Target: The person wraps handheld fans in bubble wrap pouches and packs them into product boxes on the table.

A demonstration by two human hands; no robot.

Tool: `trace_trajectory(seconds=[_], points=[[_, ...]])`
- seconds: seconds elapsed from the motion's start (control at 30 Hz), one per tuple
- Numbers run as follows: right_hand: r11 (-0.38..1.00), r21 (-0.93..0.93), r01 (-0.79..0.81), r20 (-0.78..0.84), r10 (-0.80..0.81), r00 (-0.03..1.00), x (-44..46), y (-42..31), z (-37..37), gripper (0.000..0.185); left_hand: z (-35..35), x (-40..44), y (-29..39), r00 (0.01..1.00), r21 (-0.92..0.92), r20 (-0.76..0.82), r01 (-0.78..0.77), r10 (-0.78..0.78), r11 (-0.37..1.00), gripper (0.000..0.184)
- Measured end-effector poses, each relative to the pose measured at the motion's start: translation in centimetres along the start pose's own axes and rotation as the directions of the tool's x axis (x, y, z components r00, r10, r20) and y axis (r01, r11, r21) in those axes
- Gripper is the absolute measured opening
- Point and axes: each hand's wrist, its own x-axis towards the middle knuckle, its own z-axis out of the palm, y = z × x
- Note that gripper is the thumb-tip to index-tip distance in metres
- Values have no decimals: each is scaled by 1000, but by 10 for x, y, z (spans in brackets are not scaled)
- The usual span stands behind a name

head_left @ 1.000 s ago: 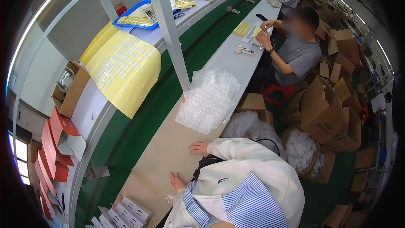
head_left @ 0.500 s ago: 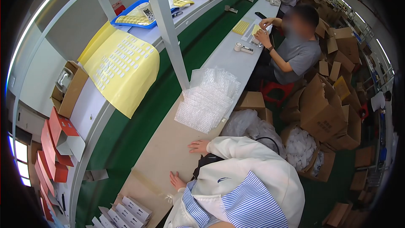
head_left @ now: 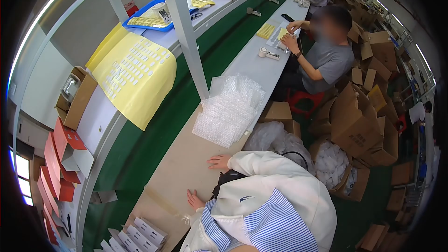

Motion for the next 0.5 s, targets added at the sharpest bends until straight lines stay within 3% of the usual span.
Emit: trace_trajectory(seconds=[0.5], points=[[1000, -23, 7, 12, -7, 1000, 0, 1, 1, 89, -2, 0, 2, 1000, 20, 25, 16, -17, 1000, 63]])
